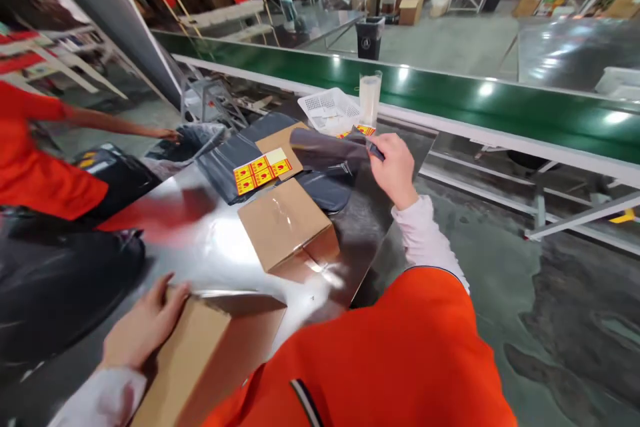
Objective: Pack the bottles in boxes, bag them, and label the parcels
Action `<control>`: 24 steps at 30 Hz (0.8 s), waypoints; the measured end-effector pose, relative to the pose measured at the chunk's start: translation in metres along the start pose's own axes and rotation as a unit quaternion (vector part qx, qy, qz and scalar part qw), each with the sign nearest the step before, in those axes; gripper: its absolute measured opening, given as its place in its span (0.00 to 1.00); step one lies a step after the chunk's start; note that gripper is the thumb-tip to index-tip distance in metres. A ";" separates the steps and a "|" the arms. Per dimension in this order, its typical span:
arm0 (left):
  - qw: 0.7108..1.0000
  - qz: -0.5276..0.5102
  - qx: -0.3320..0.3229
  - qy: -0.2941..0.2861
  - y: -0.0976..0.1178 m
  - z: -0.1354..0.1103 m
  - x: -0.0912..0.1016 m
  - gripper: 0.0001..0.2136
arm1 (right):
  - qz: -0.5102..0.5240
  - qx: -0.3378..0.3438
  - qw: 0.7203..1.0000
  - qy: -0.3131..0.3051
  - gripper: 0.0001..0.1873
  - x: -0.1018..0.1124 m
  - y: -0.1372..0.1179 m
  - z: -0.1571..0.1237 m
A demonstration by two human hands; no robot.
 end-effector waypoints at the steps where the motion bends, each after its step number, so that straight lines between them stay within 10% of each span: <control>1: 1.000 0.013 -0.004 -0.009 0.007 -0.004 -0.001 0.46 | -0.016 0.019 1.000 0.016 0.17 0.026 -0.011 -0.004; 8: 0.994 0.061 -0.087 0.026 -0.035 -0.027 0.002 0.39 | 0.008 0.057 0.998 -0.027 0.19 0.158 -0.113 -0.071; 11: 0.985 0.099 -0.140 0.015 -0.037 -0.032 0.006 0.34 | 0.074 0.081 0.974 -0.199 0.24 0.192 -0.161 -0.107; 15: 0.977 0.117 -0.175 0.041 0.012 -0.046 0.007 0.31 | 0.144 0.127 0.885 -0.423 0.30 0.222 -0.225 -0.148; 20: 0.939 0.072 -0.304 0.141 0.041 -0.094 0.006 0.26 | 0.170 0.105 0.851 -0.485 0.18 0.184 -0.264 -0.191; 24: 0.952 -0.144 -0.146 0.227 -0.048 -0.133 -0.005 0.34 | 0.140 -0.016 0.871 -0.471 0.19 0.077 -0.270 -0.236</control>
Point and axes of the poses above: each hand's wrist, its own z-axis towards the middle knuckle, its own x-axis out of the back of the hand, y = z × x, the point moved 2 cm from there along z, towards the middle knuckle, and after that the axes turned 3 degrees about x, right-handed, at the moved point
